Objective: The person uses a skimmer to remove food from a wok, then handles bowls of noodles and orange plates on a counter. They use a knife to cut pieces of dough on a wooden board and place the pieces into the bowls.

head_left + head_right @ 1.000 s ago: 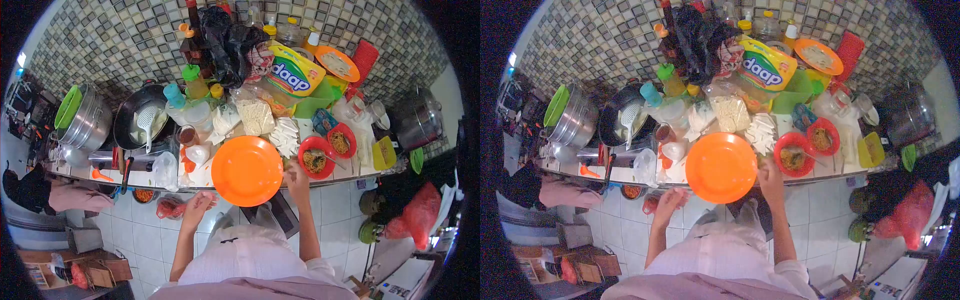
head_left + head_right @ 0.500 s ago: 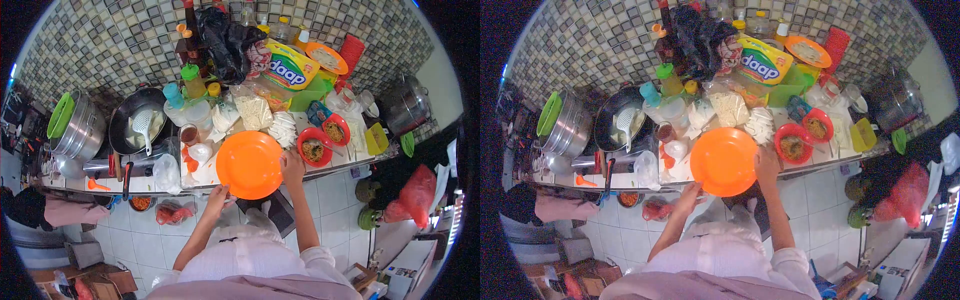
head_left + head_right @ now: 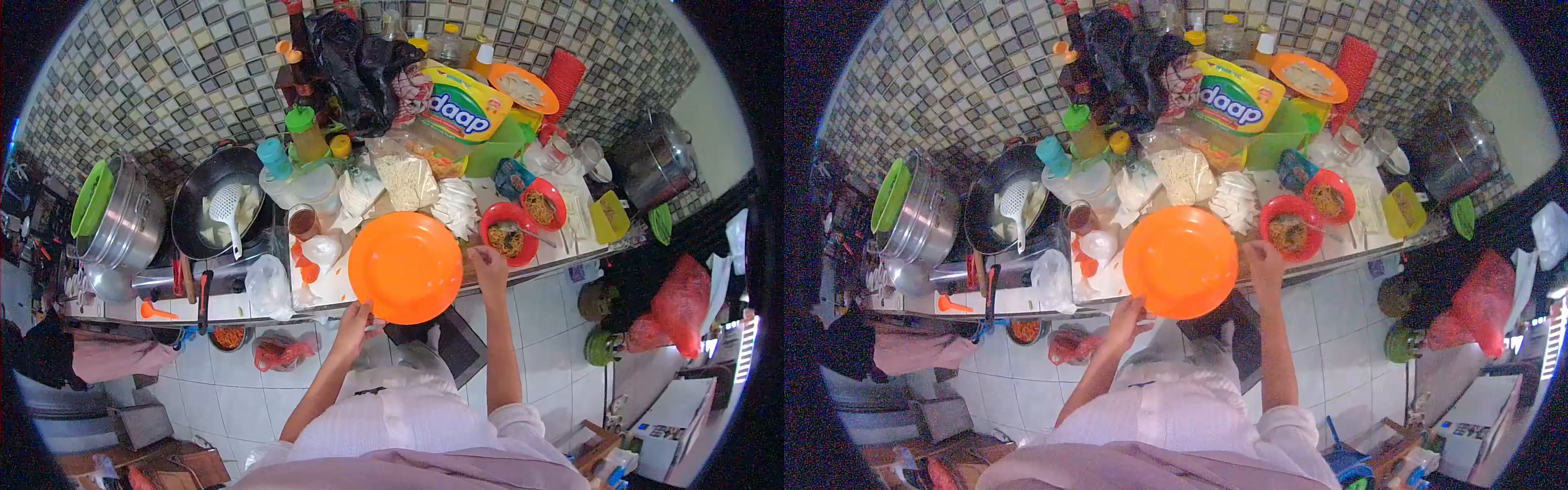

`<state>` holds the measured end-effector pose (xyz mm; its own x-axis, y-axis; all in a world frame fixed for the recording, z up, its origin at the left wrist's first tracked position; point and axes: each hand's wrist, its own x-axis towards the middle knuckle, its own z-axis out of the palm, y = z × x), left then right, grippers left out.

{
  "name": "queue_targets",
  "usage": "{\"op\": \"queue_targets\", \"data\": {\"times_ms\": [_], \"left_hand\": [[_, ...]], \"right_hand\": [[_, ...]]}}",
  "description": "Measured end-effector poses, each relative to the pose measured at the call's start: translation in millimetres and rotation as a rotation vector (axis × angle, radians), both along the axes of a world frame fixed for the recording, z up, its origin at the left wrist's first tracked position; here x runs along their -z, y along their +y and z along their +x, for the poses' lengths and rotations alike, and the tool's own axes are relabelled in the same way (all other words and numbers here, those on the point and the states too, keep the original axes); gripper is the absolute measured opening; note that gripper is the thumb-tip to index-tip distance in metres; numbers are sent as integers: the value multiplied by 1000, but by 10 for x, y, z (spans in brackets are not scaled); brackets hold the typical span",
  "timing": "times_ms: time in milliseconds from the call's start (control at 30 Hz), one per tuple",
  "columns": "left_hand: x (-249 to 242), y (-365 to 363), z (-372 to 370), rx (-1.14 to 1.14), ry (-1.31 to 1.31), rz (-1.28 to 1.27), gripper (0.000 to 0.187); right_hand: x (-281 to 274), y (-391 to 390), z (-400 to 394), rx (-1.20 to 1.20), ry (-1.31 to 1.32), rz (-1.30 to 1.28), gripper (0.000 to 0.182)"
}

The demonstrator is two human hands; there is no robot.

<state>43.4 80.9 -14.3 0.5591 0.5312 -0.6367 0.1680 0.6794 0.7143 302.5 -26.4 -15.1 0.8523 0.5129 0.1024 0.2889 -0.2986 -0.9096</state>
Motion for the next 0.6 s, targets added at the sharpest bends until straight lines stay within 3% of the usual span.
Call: {"op": "queue_targets", "data": {"times_ms": [233, 400, 600], "left_hand": [[2, 22, -17, 32, 8, 6, 28], [-31, 5, -24, 13, 12, 9, 32], [-6, 0, -30, 7, 4, 11, 32]], "right_hand": [[297, 302, 239, -23, -11, -106, 23], [438, 372, 318, -183, 265, 159, 14], [423, 294, 361, -47, 88, 68, 15]]}}
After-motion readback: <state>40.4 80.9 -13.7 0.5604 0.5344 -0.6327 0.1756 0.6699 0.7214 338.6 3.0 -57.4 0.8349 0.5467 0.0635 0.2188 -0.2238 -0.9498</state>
